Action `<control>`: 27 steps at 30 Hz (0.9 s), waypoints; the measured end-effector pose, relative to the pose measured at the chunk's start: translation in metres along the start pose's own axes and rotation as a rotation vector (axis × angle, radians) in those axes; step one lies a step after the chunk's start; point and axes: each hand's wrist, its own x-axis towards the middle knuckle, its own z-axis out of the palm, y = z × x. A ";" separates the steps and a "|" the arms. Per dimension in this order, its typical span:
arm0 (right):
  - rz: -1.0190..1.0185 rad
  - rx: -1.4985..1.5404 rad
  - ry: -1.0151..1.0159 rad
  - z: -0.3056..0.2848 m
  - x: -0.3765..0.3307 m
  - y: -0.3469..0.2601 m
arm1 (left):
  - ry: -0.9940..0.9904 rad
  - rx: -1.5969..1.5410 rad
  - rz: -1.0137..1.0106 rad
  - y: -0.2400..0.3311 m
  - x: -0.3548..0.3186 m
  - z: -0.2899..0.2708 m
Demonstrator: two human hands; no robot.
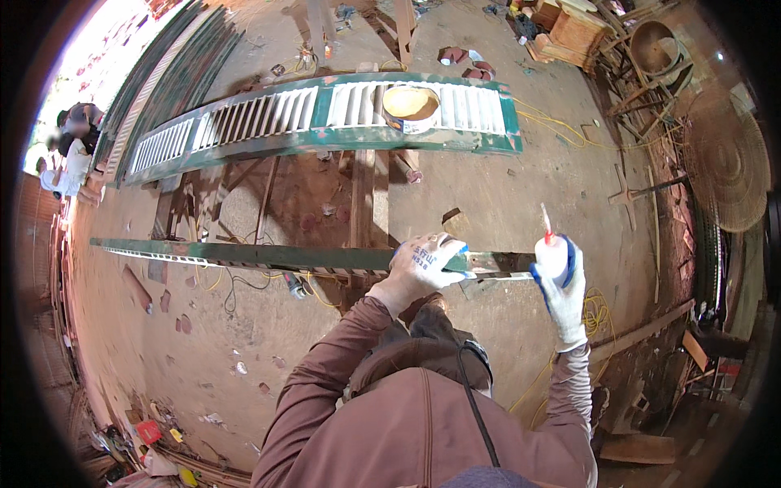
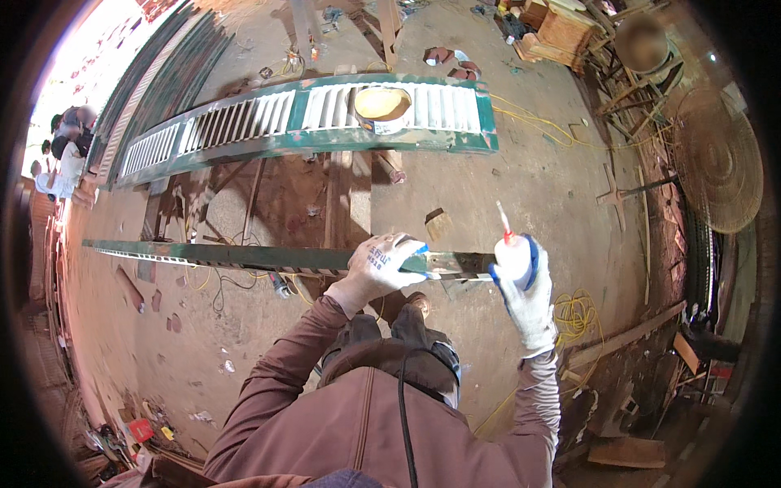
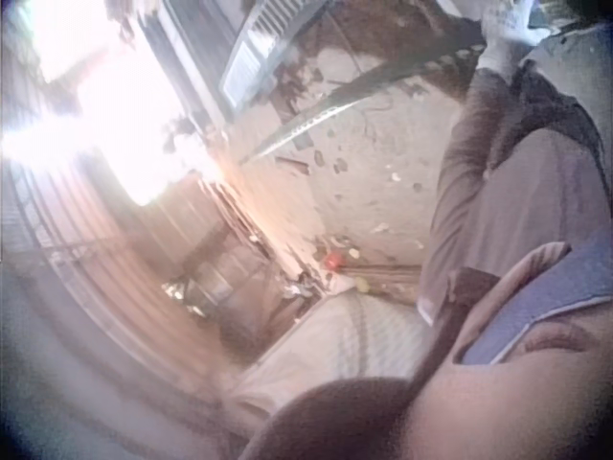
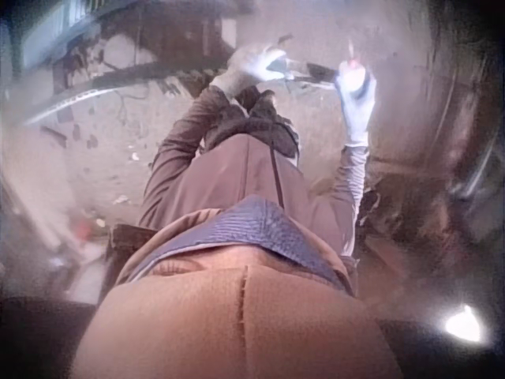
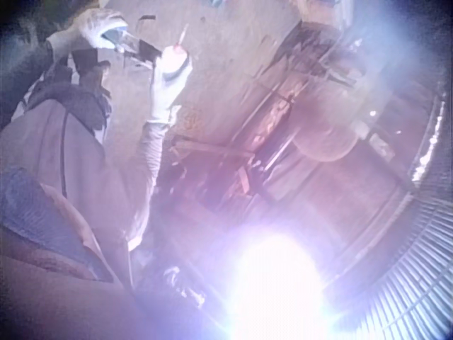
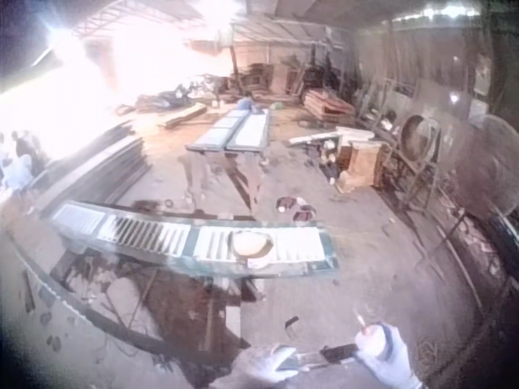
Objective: The person puts on gloves and handles a green metal frame with white slats. They apply a yellow paste from a container to the frame's joints, then use a power tool to work on the frame. The person continues to apply paste and use the tool on different sections of the frame.
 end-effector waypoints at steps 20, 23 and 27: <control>-0.335 -0.969 0.040 0.018 -0.044 0.000 | 0.073 -0.007 0.056 0.006 0.003 -0.007; -0.375 -0.979 0.042 0.019 -0.043 -0.003 | 0.070 -0.022 0.033 0.006 0.002 -0.004; -0.404 -0.988 0.022 0.019 -0.040 -0.008 | 0.076 0.003 0.025 0.007 0.001 -0.004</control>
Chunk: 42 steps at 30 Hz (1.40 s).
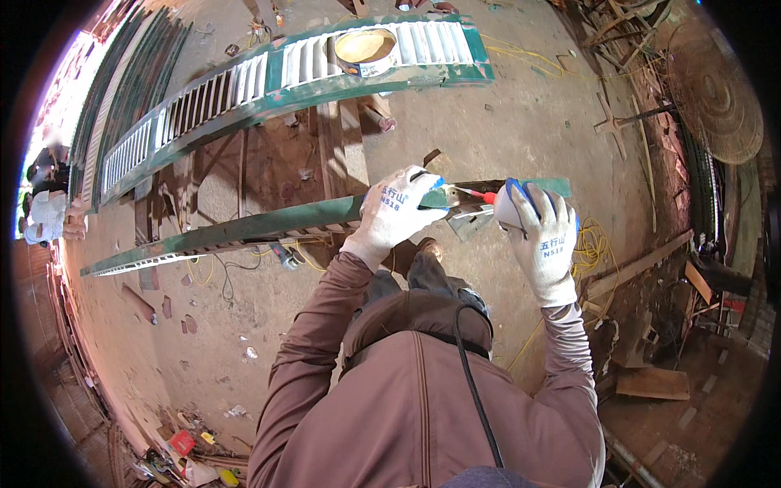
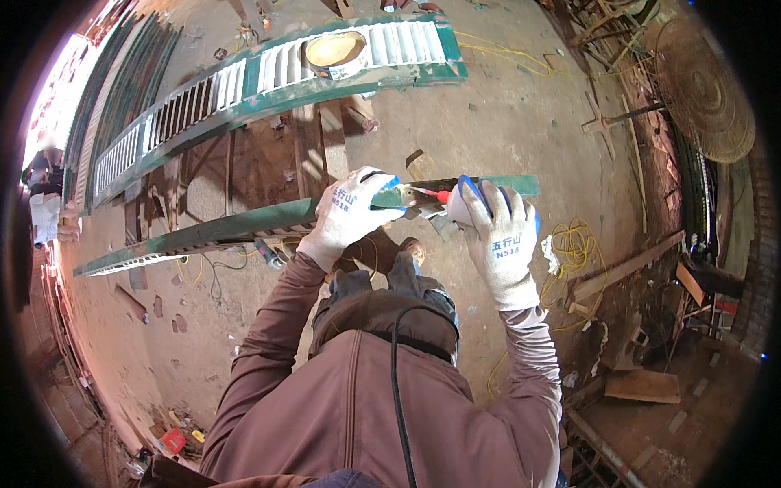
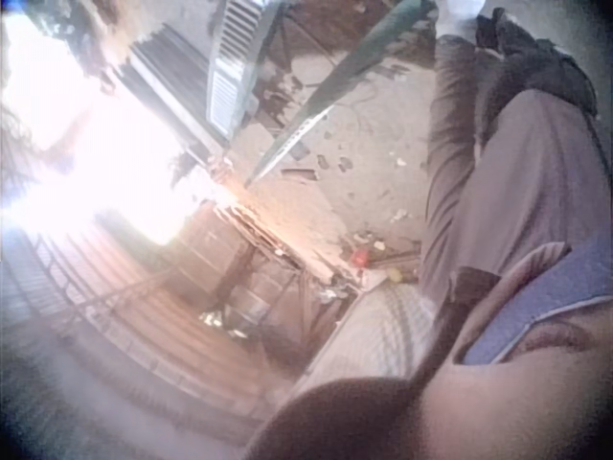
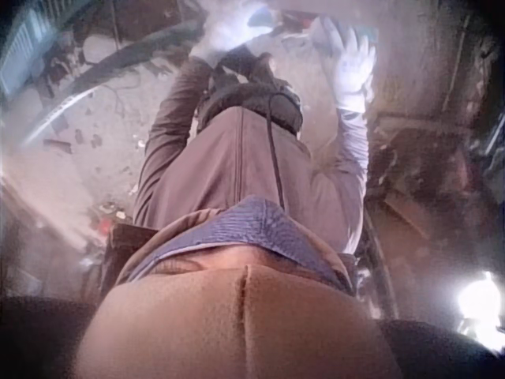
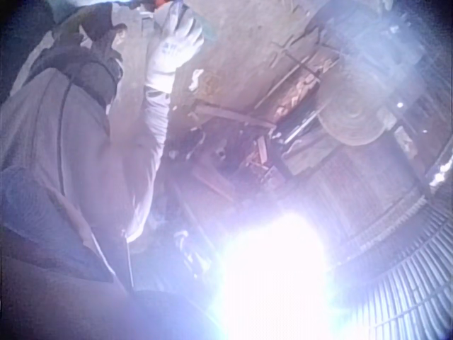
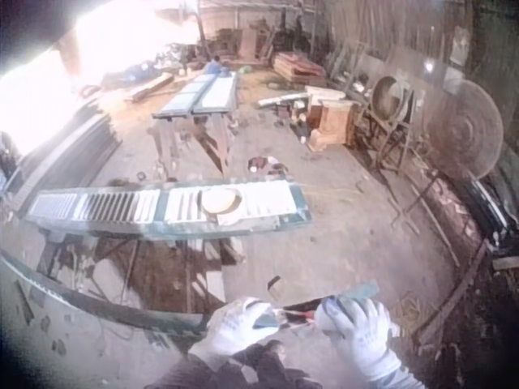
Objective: The person puts on gloves and handles a green metal frame with white slats. They apply a yellow paste from a container to the frame's joints, then use a power tool to work on the frame. The person continues to apply paste and use the tool on different sections of the frame.
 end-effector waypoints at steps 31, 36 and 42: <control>-0.148 -0.098 -0.024 0.001 0.027 -0.005 | -0.041 -0.072 0.003 -0.004 0.002 -0.003; -0.124 -0.076 -0.023 0.000 0.021 -0.002 | -0.047 -0.083 -0.015 -0.002 0.003 -0.007; -0.115 -0.073 -0.020 0.002 0.018 0.002 | -0.020 -0.095 0.008 -0.003 0.002 -0.005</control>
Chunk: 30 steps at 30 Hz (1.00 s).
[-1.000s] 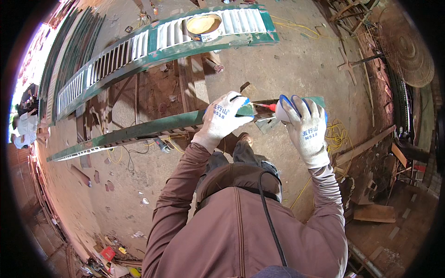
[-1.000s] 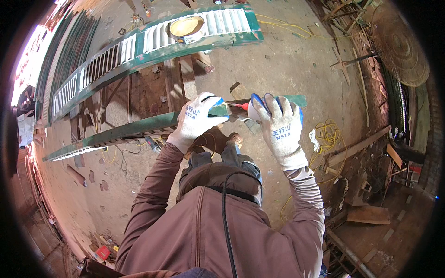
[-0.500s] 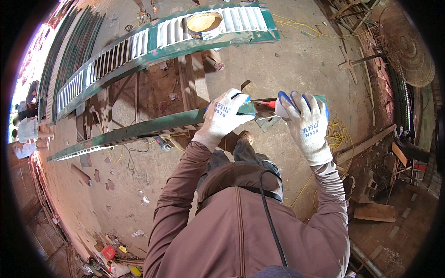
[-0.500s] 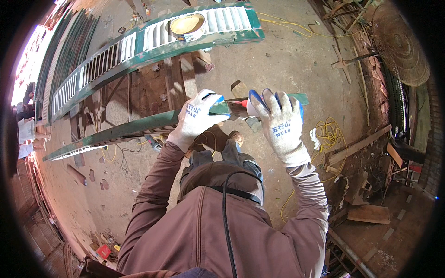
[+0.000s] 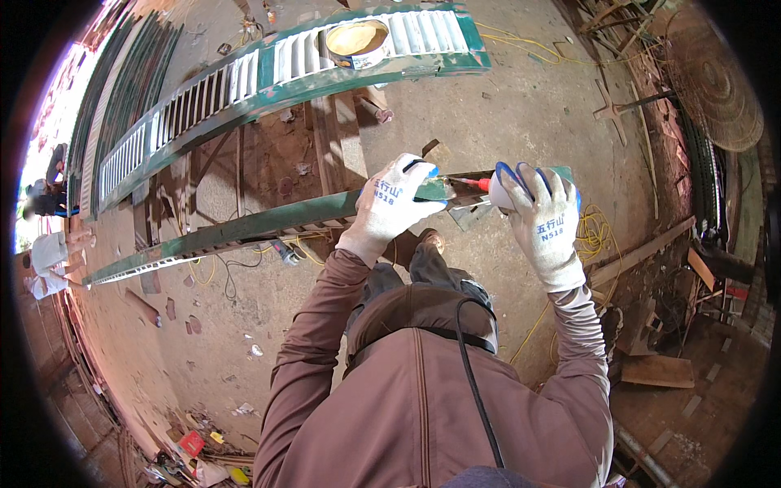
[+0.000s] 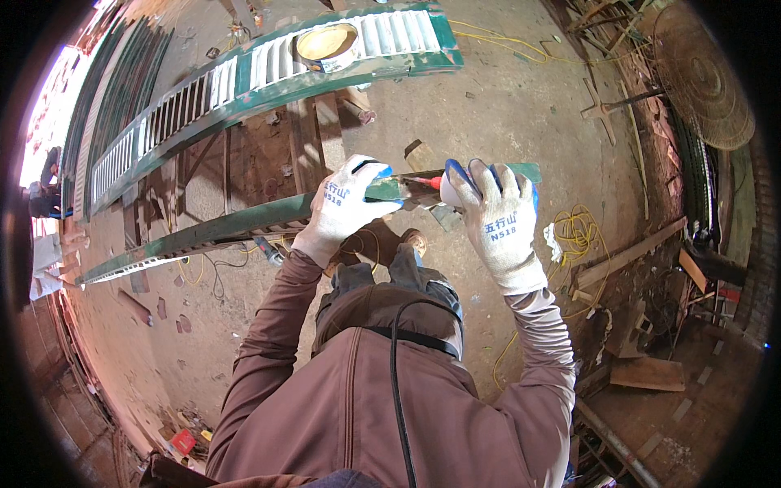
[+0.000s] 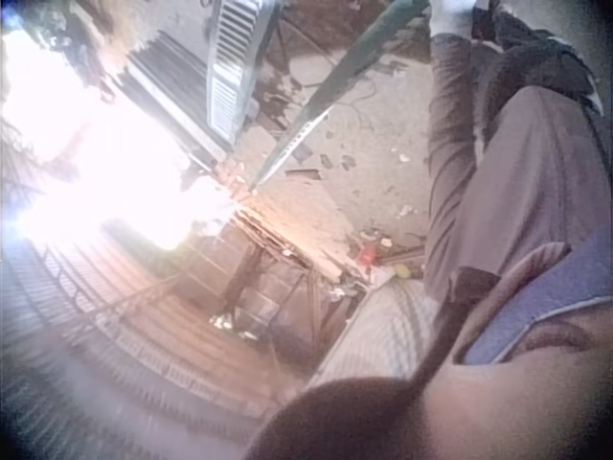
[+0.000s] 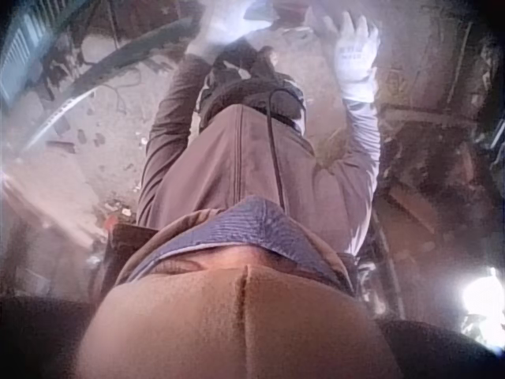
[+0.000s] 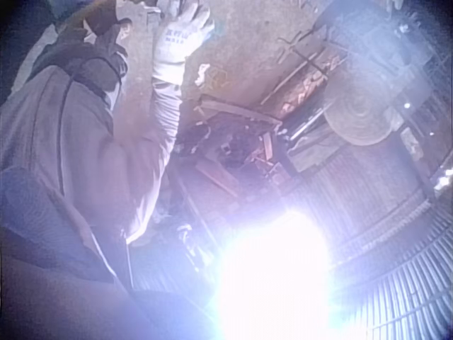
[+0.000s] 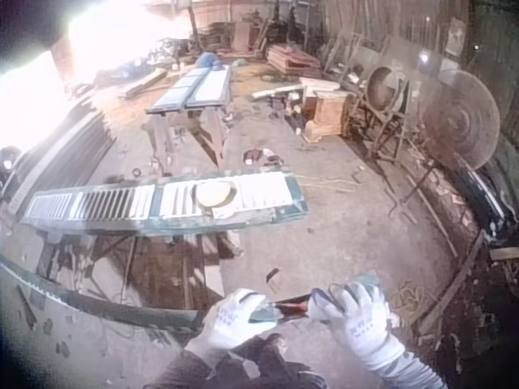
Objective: The person puts on gloves and handles a green metal frame with white slats. They apply a yellow paste from a container to the frame's joints, then use a power tool to work on the frame. The person continues to apply paste and use the tool on different sections of the frame.
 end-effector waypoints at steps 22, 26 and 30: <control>0.550 1.338 0.018 0.033 0.029 0.016 | 0.069 0.468 -0.114 0.007 -0.017 -0.017; 0.473 1.563 -0.172 0.059 0.075 0.006 | 0.011 0.405 -0.182 -0.014 -0.024 -0.005; 0.447 1.533 -0.319 0.087 0.102 -0.007 | 0.121 0.364 -0.106 -0.017 -0.025 -0.001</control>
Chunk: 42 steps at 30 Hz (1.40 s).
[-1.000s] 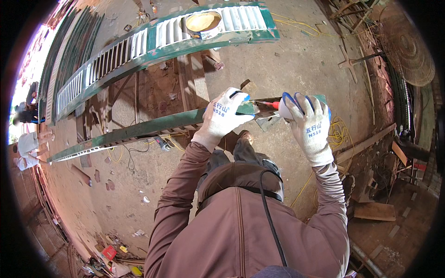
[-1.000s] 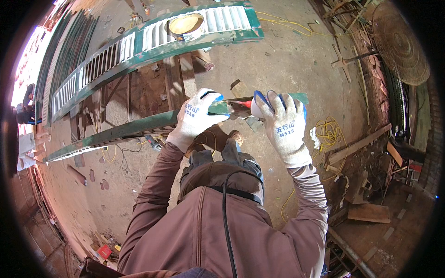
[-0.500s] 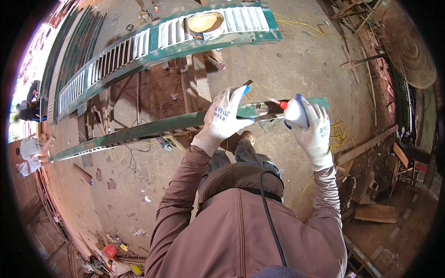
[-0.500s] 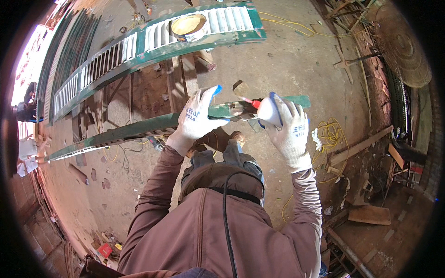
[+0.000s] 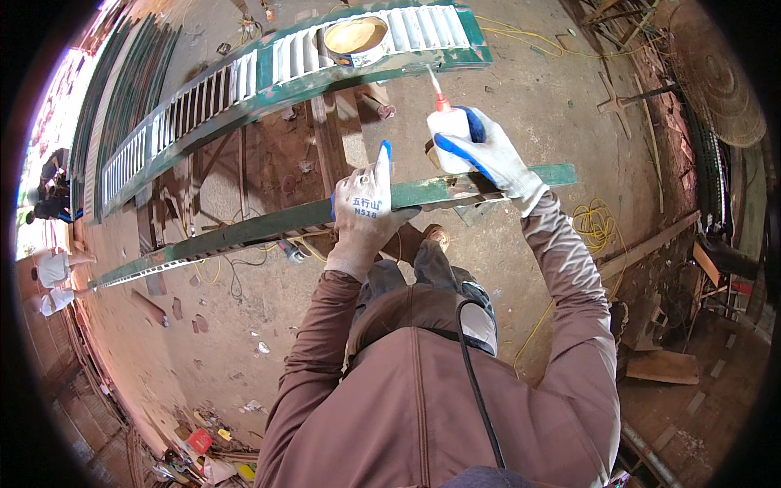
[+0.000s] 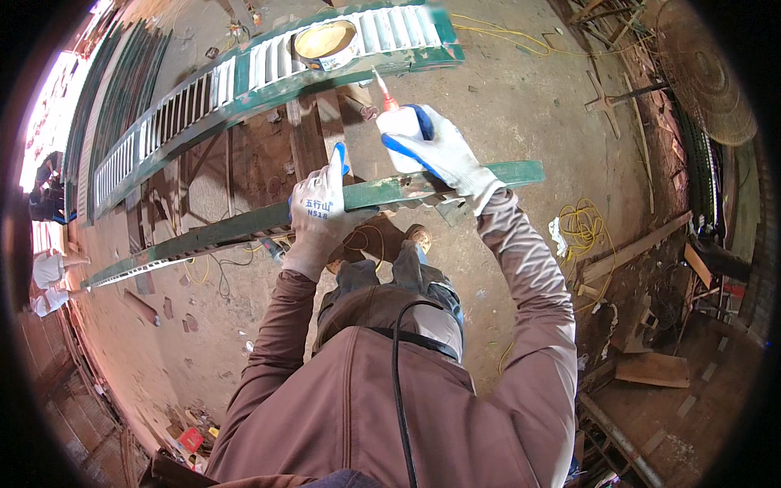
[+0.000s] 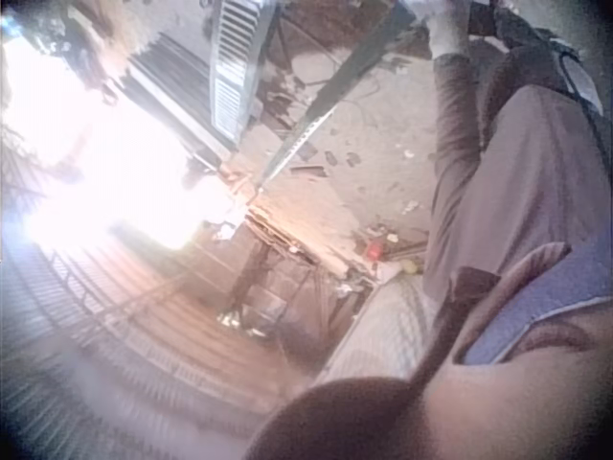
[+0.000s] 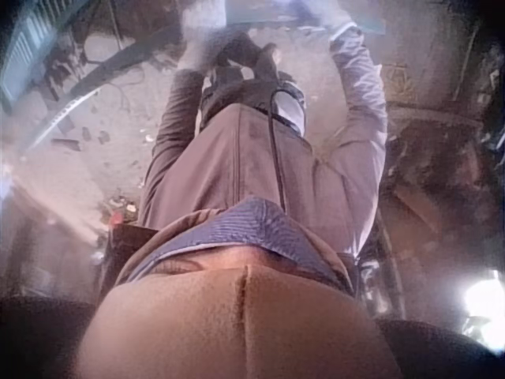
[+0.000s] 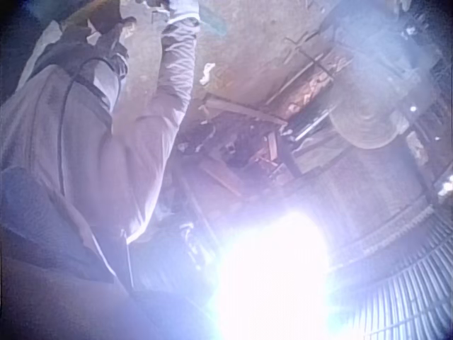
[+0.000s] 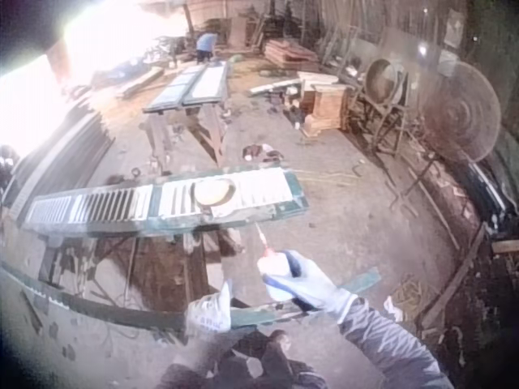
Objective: The person puts on gloves and handles a green metal frame with white slats. They apply a yellow paste from a container to the frame's joints, then use a power tool to work on the frame. The person continues to apply paste and use the tool on different sections of the frame.
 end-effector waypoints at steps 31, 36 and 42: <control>-0.071 -0.141 -0.009 0.012 0.005 0.017 | 0.080 -1.307 -0.425 -0.117 0.108 -0.015; -0.032 -0.067 -0.040 0.012 0.003 0.015 | 0.011 -1.004 -0.867 -0.194 0.243 0.057; -0.019 -0.184 0.005 0.007 0.004 0.015 | 0.062 -0.622 -0.927 -0.228 0.314 0.141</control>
